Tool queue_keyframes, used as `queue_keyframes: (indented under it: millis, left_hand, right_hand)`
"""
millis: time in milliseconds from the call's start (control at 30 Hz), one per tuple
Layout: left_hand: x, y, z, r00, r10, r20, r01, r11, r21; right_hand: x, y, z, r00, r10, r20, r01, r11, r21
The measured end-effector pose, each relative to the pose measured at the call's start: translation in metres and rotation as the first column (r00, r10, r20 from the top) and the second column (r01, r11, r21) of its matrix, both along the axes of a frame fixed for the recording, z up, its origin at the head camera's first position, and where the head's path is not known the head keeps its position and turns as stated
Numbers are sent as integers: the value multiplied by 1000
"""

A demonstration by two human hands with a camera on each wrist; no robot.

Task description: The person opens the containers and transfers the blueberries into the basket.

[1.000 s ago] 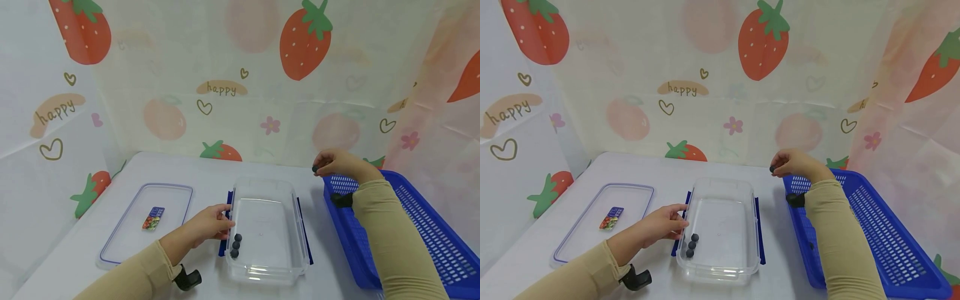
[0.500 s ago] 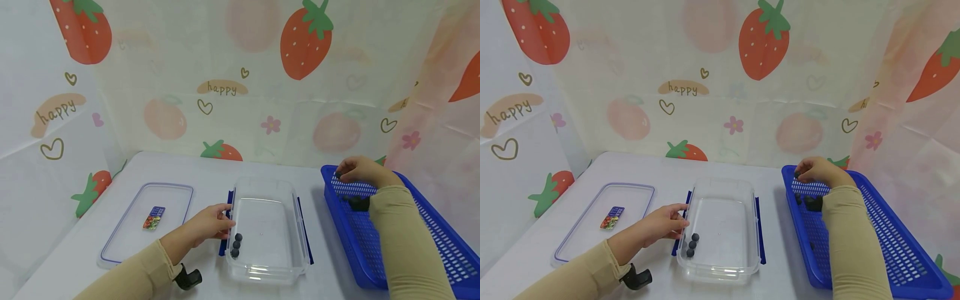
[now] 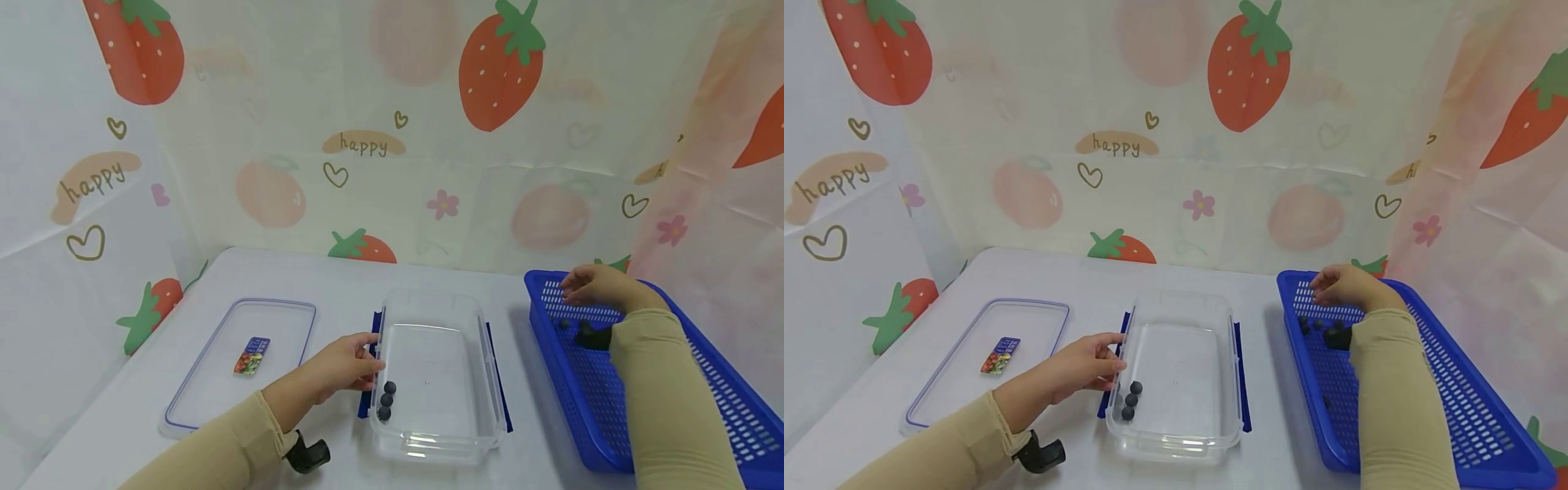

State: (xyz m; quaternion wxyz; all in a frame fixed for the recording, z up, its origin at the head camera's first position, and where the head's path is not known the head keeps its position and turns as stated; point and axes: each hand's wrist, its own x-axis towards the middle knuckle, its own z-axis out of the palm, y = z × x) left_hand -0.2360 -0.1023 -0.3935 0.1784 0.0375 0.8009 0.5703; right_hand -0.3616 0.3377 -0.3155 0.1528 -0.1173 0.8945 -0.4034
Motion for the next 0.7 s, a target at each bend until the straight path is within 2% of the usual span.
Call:
queue_keyframes:
  millis: [233,433,700]
  left_hand:
    - [-1,0,-1,1000,-1,-4,1,1000,0]
    - [-1,0,-2,1000,-2,-7,2,1000,-3]
    - [-1,1,-2,1000,-4,-4,4,1000,0]
  right_hand:
    - [0,-7,5,999,16,-44,-17,1000,-15]
    - [0,-33,17,997,51,-63,-55,997,-50]
    - [2,-83,25,990,107,-90,-103,993,52]
